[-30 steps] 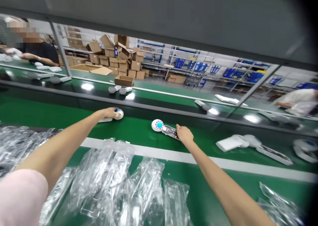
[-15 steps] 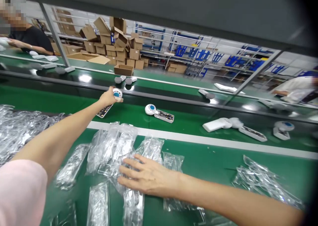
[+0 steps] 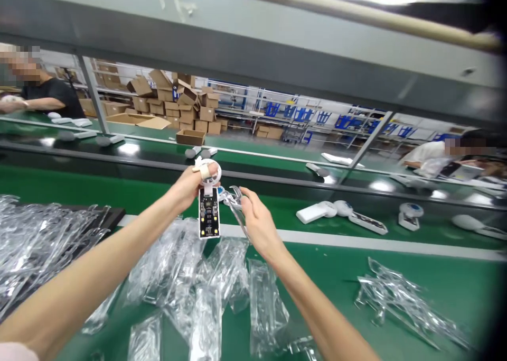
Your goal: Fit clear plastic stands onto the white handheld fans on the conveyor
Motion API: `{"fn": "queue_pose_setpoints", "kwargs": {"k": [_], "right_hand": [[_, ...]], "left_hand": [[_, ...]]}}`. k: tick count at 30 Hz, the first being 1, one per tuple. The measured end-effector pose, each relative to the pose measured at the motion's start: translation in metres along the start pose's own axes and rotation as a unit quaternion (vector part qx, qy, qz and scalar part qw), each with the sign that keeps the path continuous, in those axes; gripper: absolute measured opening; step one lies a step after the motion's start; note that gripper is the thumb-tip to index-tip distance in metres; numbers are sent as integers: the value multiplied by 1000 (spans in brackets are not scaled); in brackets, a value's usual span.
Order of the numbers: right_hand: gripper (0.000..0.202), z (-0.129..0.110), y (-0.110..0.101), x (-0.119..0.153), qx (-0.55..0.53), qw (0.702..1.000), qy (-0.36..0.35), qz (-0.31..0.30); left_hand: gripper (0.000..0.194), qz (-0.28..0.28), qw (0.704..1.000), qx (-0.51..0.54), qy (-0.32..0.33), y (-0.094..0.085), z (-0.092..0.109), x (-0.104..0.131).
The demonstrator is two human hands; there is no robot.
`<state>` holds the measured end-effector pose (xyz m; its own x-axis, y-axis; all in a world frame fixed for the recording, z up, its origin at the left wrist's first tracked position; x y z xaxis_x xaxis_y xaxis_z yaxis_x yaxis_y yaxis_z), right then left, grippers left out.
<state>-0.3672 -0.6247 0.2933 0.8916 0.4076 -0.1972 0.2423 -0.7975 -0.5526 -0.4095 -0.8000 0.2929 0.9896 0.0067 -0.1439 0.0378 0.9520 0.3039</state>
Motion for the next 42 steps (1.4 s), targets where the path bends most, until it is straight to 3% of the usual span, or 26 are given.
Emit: {"fn": "queue_pose_setpoints", "kwargs": {"k": [3, 6, 15, 18, 21, 25, 27, 29, 31, 33, 36, 39, 42], "right_hand": [[55, -5, 11, -4, 121, 992, 37, -7], [51, -13, 18, 0, 184, 982, 41, -2], [60, -6, 19, -7, 274, 959, 73, 19], [63, -4, 26, -6, 316, 947, 49, 24], [67, 6, 35, -4, 276, 960, 46, -13], [73, 2, 34, -7, 224, 973, 25, -39], [72, -12, 27, -12, 242, 970, -1, -22], [71, -25, 25, -21, 261, 965, -19, -18], [65, -33, 27, -34, 233, 972, -27, -20], [54, -32, 29, -50, 132, 991, -14, -5], [58, -20, 31, -73, -22, 996, 36, 77], [52, -22, 39, -90, -20, 988, 24, 149], [51, -31, 58, -103, 21, 990, -6, 142]], "left_hand": [[42, -10, 1000, 21, 4, 27, -5, 4], [41, -5, 1000, 19, 12, 40, -2, 6], [59, 82, 995, -49, 11, 34, -4, 17], [58, 96, 993, -58, 32, 34, 5, 21], [59, 107, 991, -41, 68, 33, 20, 23], [55, 51, 991, 21, 121, 35, 38, 19], [52, -6, 997, 29, 77, 36, 32, 14], [49, -13, 1000, 23, 7, 27, 18, 11], [46, 32, 999, 15, -16, 10, 12, 12], [44, 84, 996, 7, 11, -5, 16, 16], [43, 130, 989, -18, 68, -15, 31, 25], [42, 166, 982, -25, 85, -25, 38, 36], [44, 196, 976, -37, 90, -48, 36, 40]]}}
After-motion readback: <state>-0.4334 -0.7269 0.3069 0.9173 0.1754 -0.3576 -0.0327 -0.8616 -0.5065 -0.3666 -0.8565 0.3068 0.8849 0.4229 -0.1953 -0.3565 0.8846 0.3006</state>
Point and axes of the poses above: each hand's wrist, its own x-axis away from the middle knuckle, its own y-axis out of the palm, z = x × y, the point moved 9 cm from there along -x, towards the middle knuckle, and after that the axes turned 9 degrees about -z, right-handed, at the moved point
